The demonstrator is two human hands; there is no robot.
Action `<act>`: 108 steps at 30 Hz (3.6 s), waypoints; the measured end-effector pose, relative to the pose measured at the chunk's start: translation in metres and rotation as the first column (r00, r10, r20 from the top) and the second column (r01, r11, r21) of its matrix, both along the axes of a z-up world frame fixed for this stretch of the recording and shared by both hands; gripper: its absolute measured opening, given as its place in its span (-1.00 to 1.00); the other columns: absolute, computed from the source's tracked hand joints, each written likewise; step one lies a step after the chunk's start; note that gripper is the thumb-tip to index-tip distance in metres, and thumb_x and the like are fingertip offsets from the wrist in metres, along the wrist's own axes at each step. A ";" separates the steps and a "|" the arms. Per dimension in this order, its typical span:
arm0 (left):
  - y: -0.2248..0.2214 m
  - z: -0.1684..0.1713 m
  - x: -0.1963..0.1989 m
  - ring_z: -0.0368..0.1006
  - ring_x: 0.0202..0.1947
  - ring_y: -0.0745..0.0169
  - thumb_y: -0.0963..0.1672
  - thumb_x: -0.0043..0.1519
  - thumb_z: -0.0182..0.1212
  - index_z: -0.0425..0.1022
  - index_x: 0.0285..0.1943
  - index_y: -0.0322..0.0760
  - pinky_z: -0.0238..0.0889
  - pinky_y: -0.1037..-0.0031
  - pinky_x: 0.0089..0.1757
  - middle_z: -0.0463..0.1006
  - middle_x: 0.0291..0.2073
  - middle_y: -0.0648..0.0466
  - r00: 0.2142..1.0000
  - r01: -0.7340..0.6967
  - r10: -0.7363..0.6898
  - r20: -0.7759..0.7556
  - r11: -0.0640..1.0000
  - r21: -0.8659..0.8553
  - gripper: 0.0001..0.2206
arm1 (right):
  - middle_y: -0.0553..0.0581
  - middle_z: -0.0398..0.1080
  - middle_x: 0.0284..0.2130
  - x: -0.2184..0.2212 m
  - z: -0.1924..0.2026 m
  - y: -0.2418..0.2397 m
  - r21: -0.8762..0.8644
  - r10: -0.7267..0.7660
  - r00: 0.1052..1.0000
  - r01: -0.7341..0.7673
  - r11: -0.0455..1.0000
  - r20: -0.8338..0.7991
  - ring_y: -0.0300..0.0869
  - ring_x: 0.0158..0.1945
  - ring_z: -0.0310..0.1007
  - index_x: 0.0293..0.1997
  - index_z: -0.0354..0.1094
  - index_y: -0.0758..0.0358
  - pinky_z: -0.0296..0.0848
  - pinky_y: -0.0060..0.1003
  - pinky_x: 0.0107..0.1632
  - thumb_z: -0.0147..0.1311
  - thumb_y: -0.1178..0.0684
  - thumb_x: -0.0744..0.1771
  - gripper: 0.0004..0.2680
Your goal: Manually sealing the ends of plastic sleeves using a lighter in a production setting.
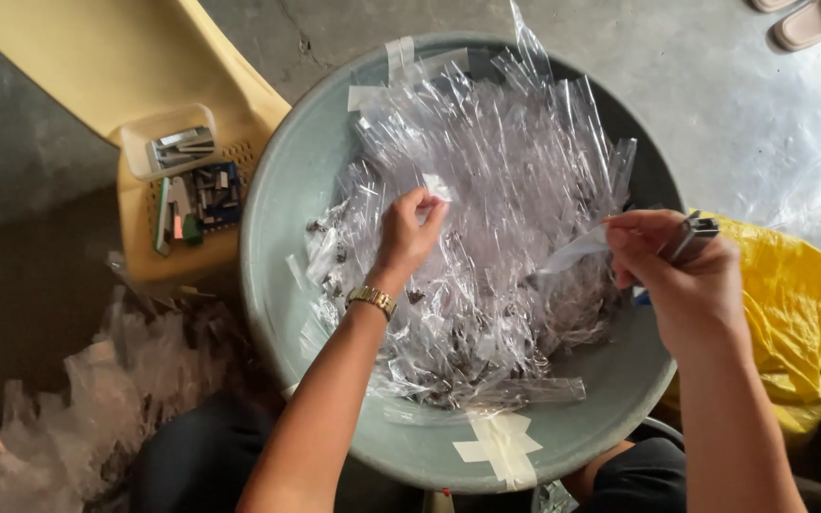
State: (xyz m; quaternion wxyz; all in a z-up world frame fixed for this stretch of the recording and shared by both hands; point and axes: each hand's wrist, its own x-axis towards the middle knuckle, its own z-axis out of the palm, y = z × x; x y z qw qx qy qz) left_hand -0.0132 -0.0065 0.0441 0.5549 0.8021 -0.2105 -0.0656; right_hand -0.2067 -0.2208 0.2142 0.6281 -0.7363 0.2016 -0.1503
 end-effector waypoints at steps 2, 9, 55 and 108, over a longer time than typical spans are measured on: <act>0.004 0.063 -0.019 0.60 -0.24 0.22 -0.14 0.29 0.18 0.48 -0.20 -0.27 0.55 0.52 -0.15 0.63 -0.28 0.02 0.982 0.054 -0.089 -0.169 0.978 -0.201 -0.91 | 0.08 0.38 -0.55 0.002 -0.001 0.007 0.051 0.043 0.999 -0.043 0.998 0.006 -0.26 -0.51 0.34 -0.08 0.50 0.26 0.37 -0.42 -0.40 0.18 0.16 0.36 -0.92; 0.004 0.134 -0.080 0.65 -0.20 0.12 -0.23 0.29 0.26 0.42 0.26 -0.35 0.56 0.38 -0.12 0.66 -0.17 -0.19 0.902 0.085 -0.349 -0.255 0.721 -0.687 -0.66 | 0.14 0.30 -0.61 0.014 0.004 0.043 0.449 0.123 0.992 -0.108 0.887 -0.004 -0.23 -0.55 0.33 0.16 0.37 0.59 0.42 -0.31 -0.49 0.24 0.20 0.29 -0.66; 0.012 -0.051 -0.029 0.37 0.16 -0.08 -0.16 0.15 0.39 0.25 0.29 -0.43 0.27 0.26 0.19 0.45 0.10 -0.14 0.992 -0.054 0.098 -0.074 0.887 0.459 -0.45 | 0.17 0.39 -0.10 -0.020 0.040 0.017 -0.070 -0.025 0.997 0.030 0.997 0.068 -0.22 -0.46 0.32 -0.21 0.42 0.27 0.40 -0.44 -0.28 0.22 0.26 0.31 -0.93; -0.004 0.091 -0.017 0.55 -0.23 0.29 -0.17 0.22 0.23 0.60 -0.23 -0.16 0.47 0.42 -0.13 0.67 -0.28 0.15 0.987 -0.020 0.032 0.156 0.997 -0.080 -0.94 | 0.22 0.40 -0.04 -0.027 0.033 -0.052 0.066 0.036 0.960 -0.057 0.996 0.278 -0.27 -0.30 0.46 -0.10 0.44 0.07 0.53 -0.46 -0.23 0.15 0.21 0.40 -0.91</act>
